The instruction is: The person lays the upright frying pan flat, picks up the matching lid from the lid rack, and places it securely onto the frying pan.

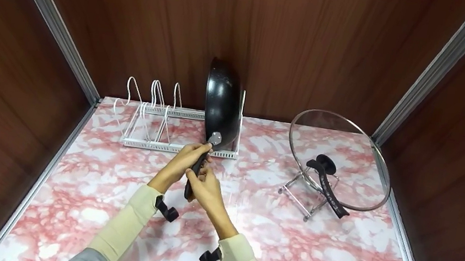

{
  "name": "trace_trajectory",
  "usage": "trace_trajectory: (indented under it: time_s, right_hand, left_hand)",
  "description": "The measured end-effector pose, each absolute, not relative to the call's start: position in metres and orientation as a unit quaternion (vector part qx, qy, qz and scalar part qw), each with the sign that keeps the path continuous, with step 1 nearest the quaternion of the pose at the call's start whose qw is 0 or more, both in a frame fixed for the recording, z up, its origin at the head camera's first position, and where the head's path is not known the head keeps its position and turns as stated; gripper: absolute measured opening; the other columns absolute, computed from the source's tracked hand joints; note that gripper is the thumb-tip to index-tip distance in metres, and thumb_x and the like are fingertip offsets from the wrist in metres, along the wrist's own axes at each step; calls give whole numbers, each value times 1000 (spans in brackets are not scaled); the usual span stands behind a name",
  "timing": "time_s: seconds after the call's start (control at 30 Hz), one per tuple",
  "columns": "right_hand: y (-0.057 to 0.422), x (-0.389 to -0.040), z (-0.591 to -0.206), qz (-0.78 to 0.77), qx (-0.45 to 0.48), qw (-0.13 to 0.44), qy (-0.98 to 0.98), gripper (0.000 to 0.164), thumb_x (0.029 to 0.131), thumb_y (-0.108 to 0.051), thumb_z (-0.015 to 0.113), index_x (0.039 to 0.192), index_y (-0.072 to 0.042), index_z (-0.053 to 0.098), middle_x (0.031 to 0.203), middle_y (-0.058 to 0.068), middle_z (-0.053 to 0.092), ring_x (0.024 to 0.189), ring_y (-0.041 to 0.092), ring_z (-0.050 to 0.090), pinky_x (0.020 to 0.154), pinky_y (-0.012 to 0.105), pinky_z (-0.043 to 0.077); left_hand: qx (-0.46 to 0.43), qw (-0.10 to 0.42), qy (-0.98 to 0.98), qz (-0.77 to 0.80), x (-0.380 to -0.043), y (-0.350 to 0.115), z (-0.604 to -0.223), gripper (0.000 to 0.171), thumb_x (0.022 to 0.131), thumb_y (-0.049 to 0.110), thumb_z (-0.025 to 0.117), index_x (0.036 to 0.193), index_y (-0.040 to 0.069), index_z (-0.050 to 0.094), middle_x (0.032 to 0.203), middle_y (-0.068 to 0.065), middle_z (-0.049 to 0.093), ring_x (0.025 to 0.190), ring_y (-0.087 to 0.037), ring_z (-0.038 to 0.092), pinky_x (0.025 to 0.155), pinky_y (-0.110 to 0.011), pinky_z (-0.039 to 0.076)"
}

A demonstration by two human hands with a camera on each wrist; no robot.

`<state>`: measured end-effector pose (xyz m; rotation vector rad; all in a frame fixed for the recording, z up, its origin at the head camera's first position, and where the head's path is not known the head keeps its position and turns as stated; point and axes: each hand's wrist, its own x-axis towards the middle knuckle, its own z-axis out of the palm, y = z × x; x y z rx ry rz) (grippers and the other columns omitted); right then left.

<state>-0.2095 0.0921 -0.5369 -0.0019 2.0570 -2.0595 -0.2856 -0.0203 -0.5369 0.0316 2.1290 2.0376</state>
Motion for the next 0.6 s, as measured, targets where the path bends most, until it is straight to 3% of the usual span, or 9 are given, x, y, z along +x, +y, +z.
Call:
trace_trajectory:
  time_s: [0.17, 0.37, 0.6]
  right_hand:
    - [89, -209, -536, -731, 17, 131, 669, 22, 102, -19, 60, 109, 0, 52, 80, 3, 59, 64, 11, 62, 57, 26, 58]
    - [87, -210, -535, -744, 22, 160, 648, 26, 102, -17, 57, 120, -1, 48, 76, 3, 57, 63, 10, 57, 53, 24, 54]
    - [83, -210, -537, -736, 14, 165, 656, 18, 106, -24, 55, 105, -6, 51, 63, -4, 52, 52, 6, 48, 47, 22, 42]
  left_hand:
    - [1, 119, 684, 720, -289, -15, -538, 23, 104, 28, 60, 96, 6, 63, 77, -1, 63, 61, -9, 59, 60, -21, 51]
    - [-13, 159, 634, 756, -292, -14, -536, 20, 104, 21, 58, 99, 2, 59, 75, 1, 59, 59, -7, 55, 53, -20, 48]
    - [-14, 191, 593, 782, -294, -15, -537, 14, 105, 17, 57, 96, 7, 59, 76, 0, 57, 58, -6, 54, 51, -18, 48]
